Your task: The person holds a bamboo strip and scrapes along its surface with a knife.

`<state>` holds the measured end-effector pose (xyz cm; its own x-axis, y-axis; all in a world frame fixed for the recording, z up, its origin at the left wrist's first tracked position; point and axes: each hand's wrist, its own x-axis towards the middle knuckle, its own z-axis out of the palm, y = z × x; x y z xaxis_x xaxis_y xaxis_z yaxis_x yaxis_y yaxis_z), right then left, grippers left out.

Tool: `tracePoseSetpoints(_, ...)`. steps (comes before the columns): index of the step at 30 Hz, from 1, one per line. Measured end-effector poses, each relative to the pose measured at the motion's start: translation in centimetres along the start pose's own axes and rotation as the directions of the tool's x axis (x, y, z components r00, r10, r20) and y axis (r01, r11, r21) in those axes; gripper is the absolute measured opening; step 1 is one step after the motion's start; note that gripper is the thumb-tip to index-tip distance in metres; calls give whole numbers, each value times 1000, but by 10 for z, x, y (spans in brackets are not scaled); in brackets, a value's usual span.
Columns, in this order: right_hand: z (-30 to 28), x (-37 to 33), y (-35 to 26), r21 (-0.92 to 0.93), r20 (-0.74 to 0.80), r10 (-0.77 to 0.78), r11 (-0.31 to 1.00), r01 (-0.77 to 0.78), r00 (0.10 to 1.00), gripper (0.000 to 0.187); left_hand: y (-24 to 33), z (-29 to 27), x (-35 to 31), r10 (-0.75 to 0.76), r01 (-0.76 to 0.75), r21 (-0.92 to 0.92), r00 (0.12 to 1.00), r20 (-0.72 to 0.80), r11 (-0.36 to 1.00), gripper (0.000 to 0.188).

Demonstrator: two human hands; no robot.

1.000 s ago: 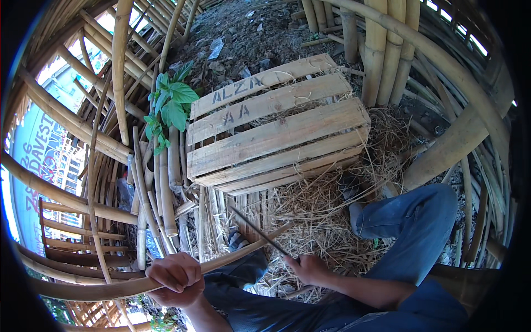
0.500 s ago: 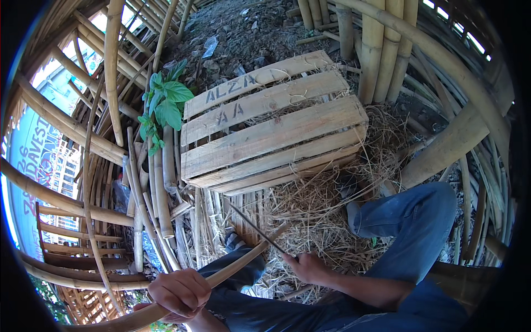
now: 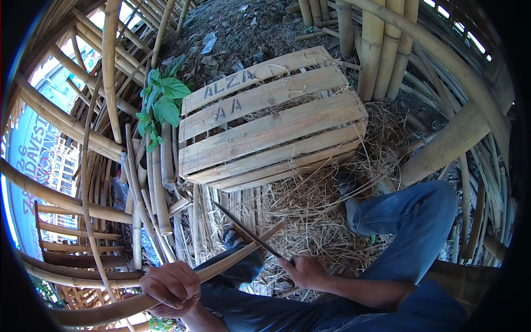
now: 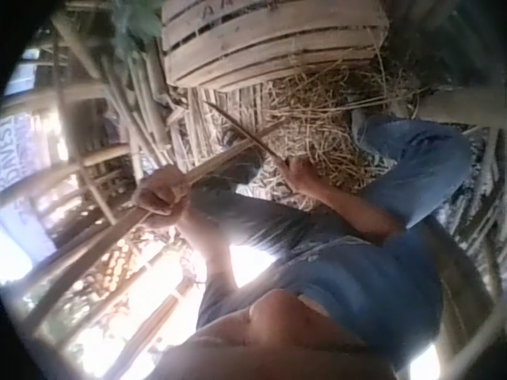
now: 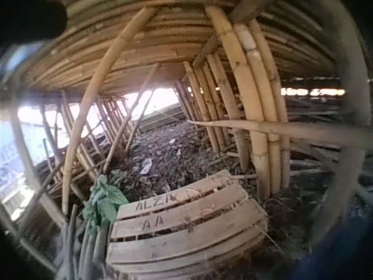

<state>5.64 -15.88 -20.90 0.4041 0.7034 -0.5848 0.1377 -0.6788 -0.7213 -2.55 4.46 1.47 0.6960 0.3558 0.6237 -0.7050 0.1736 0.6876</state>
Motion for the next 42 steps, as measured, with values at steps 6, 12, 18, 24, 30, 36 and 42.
tracePoseSetpoints(6,-7,10,4,70,5,217,974,-217,976,73,1,-5,-1,38,-38,40,999,-7,998,56)
tracePoseSetpoints(12,5,0,-2,37,-46,-85,995,87,995,75,0,-7,-6,64,-60,76,996,-55,995,60)
tracePoseSetpoints(18,-2,8,0,77,-3,220,973,-219,975,76,-1,-12,-6,100,-93,121,994,-53,988,59)
tracePoseSetpoints(24,6,0,-2,35,4,-17,999,17,1000,76,-1,-14,-9,117,-103,134,988,-103,986,55)
tracePoseSetpoints(30,-1,12,4,21,-20,190,982,-190,982,77,-6,-15,-6,121,-109,124,988,-97,986,54)
tracePoseSetpoints(36,12,3,6,-15,-75,-89,996,88,993,78,-3,-16,-8,129,-106,186,985,-118,977,51)
tracePoseSetpoints(42,-6,17,14,8,-65,157,988,-157,986,70,-4,-24,-5,144,-110,182,973,-181,977,51)
